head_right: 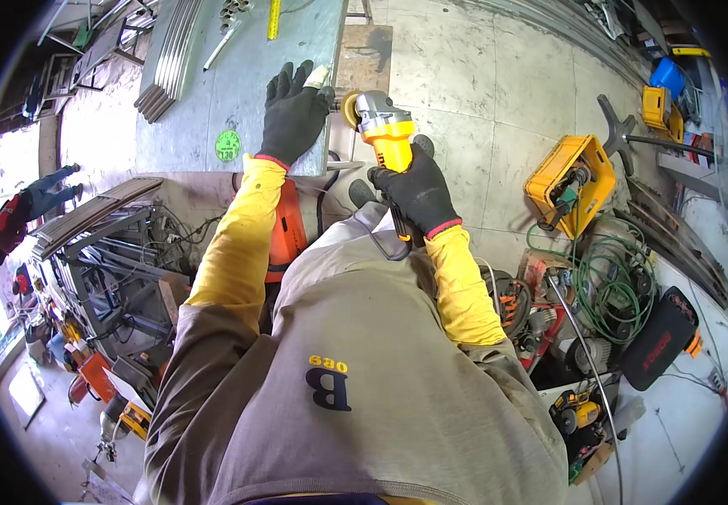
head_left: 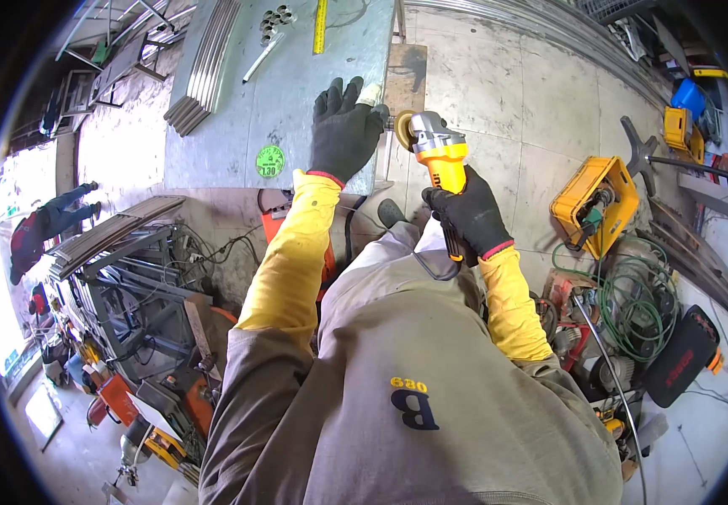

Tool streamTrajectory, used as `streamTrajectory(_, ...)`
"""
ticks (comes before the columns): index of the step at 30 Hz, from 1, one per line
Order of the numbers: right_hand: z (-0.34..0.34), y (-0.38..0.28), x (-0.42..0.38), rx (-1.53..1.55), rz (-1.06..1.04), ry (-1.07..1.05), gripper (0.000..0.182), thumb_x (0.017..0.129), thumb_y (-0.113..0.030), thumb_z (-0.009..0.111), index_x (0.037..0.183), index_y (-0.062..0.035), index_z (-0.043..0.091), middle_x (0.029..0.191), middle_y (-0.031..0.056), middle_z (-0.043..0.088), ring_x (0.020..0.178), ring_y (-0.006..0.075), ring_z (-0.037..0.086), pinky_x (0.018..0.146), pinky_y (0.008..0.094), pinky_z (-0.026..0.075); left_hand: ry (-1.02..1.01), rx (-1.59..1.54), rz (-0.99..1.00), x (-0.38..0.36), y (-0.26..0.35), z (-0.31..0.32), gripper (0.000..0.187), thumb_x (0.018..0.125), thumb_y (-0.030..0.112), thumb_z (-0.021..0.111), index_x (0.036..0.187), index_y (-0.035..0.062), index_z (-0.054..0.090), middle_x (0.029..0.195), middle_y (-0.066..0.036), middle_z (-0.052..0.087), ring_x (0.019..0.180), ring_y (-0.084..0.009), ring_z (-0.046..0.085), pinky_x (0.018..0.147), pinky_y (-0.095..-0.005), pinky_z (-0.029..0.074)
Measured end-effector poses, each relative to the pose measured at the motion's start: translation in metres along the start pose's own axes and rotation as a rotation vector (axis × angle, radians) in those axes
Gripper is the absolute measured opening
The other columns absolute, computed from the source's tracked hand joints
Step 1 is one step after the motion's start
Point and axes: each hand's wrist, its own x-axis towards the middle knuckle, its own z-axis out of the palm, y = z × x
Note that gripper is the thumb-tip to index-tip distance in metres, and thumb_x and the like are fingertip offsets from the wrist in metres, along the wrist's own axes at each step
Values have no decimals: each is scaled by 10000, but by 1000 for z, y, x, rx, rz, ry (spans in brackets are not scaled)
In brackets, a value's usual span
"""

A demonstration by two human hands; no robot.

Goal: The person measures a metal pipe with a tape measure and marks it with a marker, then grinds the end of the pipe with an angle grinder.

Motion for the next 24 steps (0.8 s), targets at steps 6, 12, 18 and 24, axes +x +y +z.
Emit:
streamTrajectory(6, 1, -3, 5, 74, 6, -21, 413, 888, -228, 882, 1187, -22, 686, 883, 74, 753, 706, 160, 708, 670, 342, 573, -24, 90, 0, 20, -6, 6, 499, 1120, 414, 558, 1501, 103, 640, 1645, -184, 544, 1555, -483, 422, 1292, -598, 284)
streamTrajectory(12, 4, 7, 16, 71, -91, -11, 401, 900, -200, 875, 1200, -17, 683, 969, 77, 755, 795, 156, 712, 725, 336, 574, -16, 89, -11, 39, -11, 14, 516, 1126, 436, 542, 1514, 107, 633, 1655, -178, 531, 1553, -483, 422, 1292, -593, 285)
streamTrajectory(18, 5, 6, 18, 166, -113, -49, 438, 900, -205, 873, 1241, -19, 671, 987, 74, 756, 845, 175, 715, 780, 349, 578, -70, 112, -61, 57, -14, 19, 563, 1140, 478, 485, 1552, 114, 611, 1690, -171, 490, 1583, -484, 379, 1311, -578, 255)
streamTrajectory(24, 7, 21, 24, 112, -99, -41, 421, 910, -201, 860, 1228, -9, 663, 962, 80, 748, 816, 174, 702, 763, 345, 573, -66, 110, -78, 74, -22, 26, 569, 1137, 489, 475, 1531, 111, 636, 1715, -168, 464, 1592, -485, 366, 1322, -569, 244)
